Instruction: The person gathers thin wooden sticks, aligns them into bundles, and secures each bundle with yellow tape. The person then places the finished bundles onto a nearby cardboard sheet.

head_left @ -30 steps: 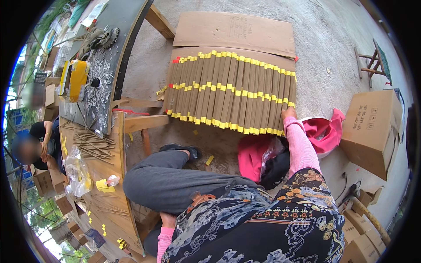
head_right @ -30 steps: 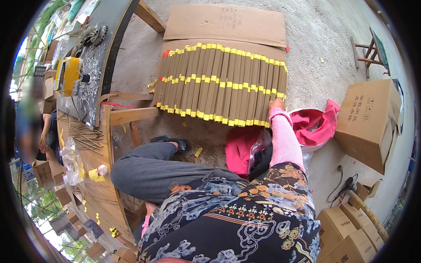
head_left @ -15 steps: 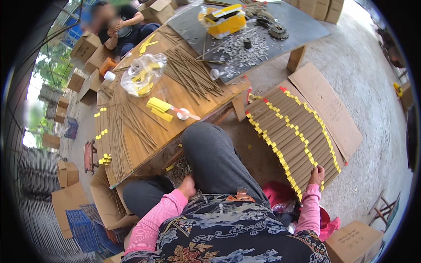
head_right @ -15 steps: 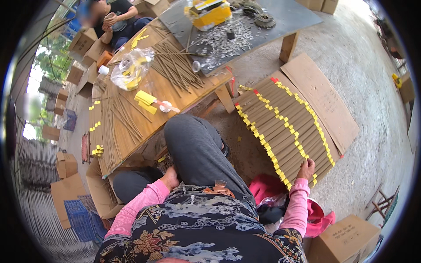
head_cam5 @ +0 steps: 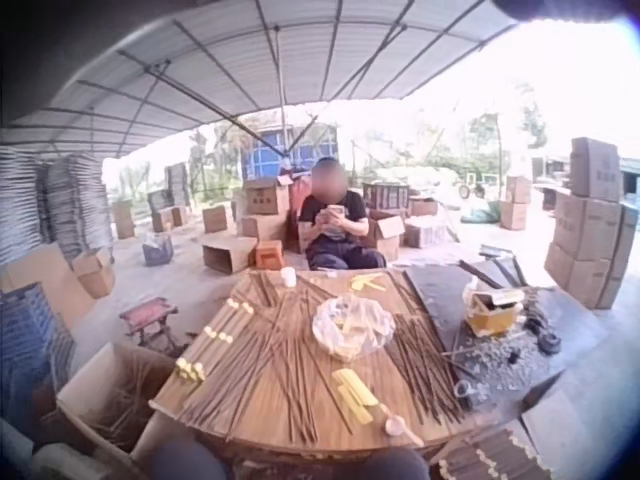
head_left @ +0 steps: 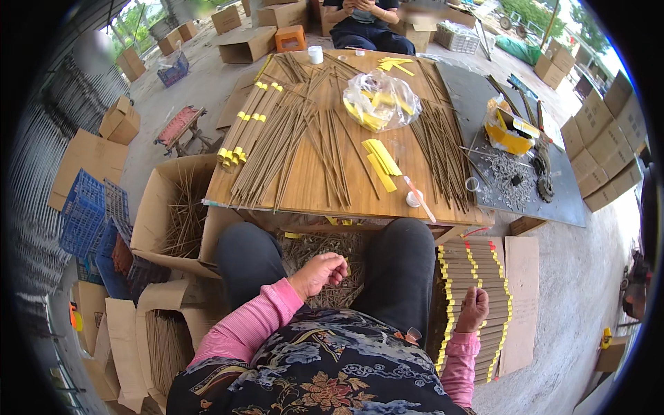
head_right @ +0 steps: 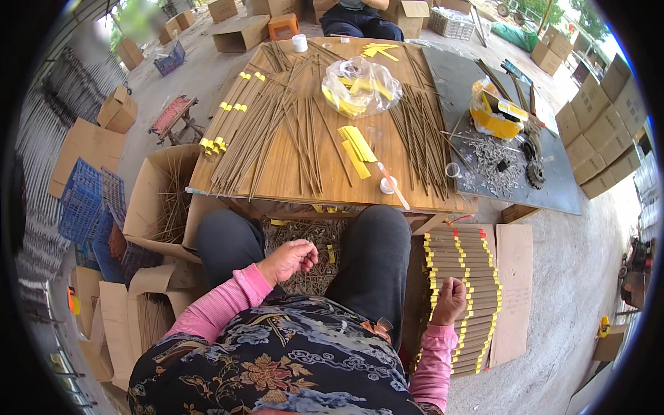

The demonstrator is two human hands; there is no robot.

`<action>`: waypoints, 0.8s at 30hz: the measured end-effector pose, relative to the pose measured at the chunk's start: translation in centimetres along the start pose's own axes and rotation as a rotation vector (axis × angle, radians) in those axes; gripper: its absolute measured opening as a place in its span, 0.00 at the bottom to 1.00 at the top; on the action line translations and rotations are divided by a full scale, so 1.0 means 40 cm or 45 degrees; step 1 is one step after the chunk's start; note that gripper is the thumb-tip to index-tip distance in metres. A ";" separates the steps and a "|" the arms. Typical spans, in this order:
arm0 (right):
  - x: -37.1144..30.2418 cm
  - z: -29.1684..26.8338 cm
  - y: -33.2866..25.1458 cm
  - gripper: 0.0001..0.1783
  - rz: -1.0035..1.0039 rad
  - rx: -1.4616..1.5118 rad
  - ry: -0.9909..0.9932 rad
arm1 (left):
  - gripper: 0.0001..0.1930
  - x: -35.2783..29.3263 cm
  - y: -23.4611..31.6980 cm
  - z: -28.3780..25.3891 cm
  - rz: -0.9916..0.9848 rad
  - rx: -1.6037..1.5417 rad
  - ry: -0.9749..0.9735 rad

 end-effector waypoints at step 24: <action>0.105 1.054 -0.235 0.20 -0.613 -1.180 -0.937 | 0.05 -0.365 0.604 -0.468 1.345 -0.793 0.382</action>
Point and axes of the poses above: each hand's wrist, its own x-axis towards the middle knuckle, its own z-axis out of the palm, y = z × x, the point moved 9 cm from there along x, towards the middle knuckle, and after that the axes turned 2 degrees about y, right-handed, at the moved point
